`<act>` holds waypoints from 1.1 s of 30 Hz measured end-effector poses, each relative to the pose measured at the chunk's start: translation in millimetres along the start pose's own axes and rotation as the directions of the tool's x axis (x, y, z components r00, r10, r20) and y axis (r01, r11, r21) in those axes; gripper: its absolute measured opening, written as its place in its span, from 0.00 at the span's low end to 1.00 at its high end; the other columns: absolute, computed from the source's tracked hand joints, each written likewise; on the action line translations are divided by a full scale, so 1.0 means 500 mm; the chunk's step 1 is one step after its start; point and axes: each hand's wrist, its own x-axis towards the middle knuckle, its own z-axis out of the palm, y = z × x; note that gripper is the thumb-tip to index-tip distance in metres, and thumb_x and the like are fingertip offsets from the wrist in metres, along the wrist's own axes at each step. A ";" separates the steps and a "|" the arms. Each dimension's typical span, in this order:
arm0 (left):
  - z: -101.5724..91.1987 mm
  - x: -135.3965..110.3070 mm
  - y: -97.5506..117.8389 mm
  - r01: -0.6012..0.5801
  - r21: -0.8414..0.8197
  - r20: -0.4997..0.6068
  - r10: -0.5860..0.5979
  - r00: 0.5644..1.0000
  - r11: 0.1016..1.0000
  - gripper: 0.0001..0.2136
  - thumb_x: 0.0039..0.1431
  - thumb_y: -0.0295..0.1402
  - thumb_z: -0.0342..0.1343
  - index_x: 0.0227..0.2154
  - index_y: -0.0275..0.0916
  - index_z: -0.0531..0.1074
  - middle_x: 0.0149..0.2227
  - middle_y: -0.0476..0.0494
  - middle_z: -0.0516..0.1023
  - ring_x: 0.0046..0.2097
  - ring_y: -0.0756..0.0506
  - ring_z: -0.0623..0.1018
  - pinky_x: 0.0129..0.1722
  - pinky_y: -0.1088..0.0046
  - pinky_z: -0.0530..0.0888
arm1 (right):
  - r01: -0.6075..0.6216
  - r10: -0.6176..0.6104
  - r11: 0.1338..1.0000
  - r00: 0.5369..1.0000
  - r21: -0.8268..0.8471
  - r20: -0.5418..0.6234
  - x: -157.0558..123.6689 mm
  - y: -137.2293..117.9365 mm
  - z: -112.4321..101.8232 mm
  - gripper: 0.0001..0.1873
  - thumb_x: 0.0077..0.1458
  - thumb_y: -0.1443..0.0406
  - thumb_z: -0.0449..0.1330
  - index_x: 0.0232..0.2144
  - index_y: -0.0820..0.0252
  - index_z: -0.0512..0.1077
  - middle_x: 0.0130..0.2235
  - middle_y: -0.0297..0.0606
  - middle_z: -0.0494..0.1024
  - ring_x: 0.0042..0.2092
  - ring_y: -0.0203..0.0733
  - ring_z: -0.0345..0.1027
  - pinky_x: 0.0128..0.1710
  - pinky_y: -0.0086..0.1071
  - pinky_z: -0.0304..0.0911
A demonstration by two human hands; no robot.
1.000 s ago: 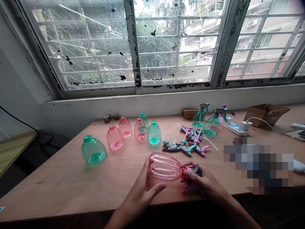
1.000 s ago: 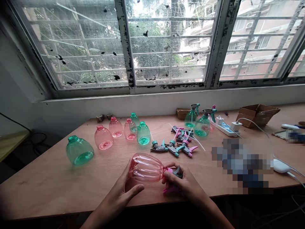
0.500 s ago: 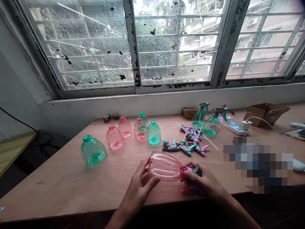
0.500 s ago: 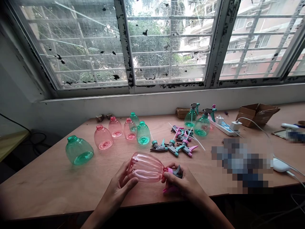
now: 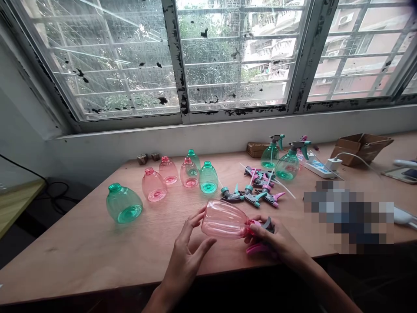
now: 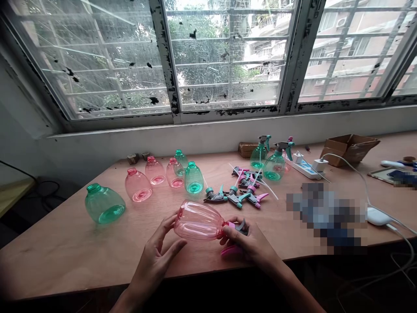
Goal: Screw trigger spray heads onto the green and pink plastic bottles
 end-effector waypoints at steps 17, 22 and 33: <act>0.004 0.003 -0.002 0.090 -0.089 -0.039 -0.094 0.995 0.992 0.17 0.62 0.40 0.61 0.52 0.45 0.72 0.61 0.41 0.70 0.66 0.36 0.65 0.67 0.54 0.59 | 0.037 -0.043 0.997 0.995 -0.062 -0.088 -0.013 -0.023 0.015 0.17 0.53 0.53 0.69 0.33 0.62 0.75 0.29 0.37 0.82 0.32 0.42 0.76 0.33 0.33 0.73; 0.010 -0.002 0.005 -0.050 0.009 -0.090 0.051 0.995 0.999 0.15 0.65 0.34 0.58 0.54 0.48 0.69 0.64 0.43 0.65 0.67 0.39 0.63 0.67 0.55 0.59 | 0.044 -0.047 0.995 0.998 -0.084 -0.032 -0.006 -0.022 0.008 0.20 0.58 0.50 0.63 0.32 0.64 0.76 0.29 0.41 0.83 0.30 0.43 0.77 0.30 0.31 0.71; 0.001 -0.015 -0.015 -0.078 -0.072 -0.060 0.074 0.995 0.994 0.19 0.62 0.42 0.62 0.54 0.48 0.69 0.63 0.39 0.68 0.66 0.33 0.64 0.65 0.51 0.62 | 0.423 -0.583 0.681 0.807 -0.598 -0.093 -0.073 -0.007 0.017 0.18 0.41 0.60 0.77 0.37 0.54 0.79 0.33 0.41 0.87 0.32 0.51 0.81 0.34 0.37 0.75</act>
